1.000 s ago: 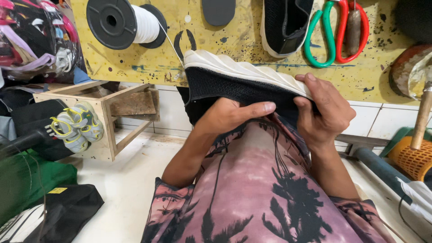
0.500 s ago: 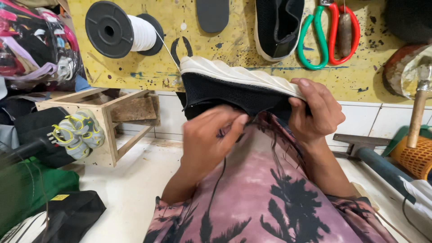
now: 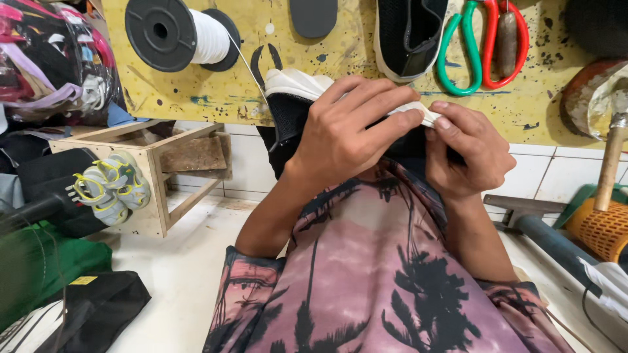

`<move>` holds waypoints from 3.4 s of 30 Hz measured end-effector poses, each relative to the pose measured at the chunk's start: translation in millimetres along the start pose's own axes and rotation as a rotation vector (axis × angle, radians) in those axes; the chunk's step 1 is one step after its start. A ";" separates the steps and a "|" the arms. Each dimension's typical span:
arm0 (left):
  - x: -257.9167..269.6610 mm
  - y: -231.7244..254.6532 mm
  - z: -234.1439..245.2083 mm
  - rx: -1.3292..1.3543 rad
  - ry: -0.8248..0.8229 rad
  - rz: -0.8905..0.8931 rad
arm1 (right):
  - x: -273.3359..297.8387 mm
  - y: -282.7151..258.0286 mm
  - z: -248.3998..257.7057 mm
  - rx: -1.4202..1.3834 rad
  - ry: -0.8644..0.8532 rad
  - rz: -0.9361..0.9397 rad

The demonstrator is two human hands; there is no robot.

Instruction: The person holds a black slip-on shoe and uses a needle and white thread to sew the sole to the upper part of the shoe. They pull the thread through the material repeatedly to secure the sole.

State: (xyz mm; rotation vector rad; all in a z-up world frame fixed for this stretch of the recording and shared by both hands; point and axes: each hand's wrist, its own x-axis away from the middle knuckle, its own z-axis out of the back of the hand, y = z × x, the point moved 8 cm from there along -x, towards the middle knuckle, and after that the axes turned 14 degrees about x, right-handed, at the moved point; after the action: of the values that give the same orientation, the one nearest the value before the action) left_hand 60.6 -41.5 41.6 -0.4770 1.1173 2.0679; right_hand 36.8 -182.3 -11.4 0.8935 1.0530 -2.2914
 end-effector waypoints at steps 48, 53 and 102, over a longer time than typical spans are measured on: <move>-5.5 28.6 53.7 0.217 0.346 0.084 | -61.9 -20.1 21.6 -0.432 0.058 -0.235; 20.5 24.0 47.2 0.357 0.468 0.246 | -56.6 -23.7 26.9 -0.398 0.174 -0.274; 17.6 19.1 12.5 0.717 0.668 0.180 | -10.9 -21.0 46.1 -0.239 -0.054 -0.521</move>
State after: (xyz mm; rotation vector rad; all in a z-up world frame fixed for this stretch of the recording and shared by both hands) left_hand 34.9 -30.6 48.4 -0.7312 2.2390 1.4982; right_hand 14.1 -204.5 29.5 0.4963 1.6473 -2.4940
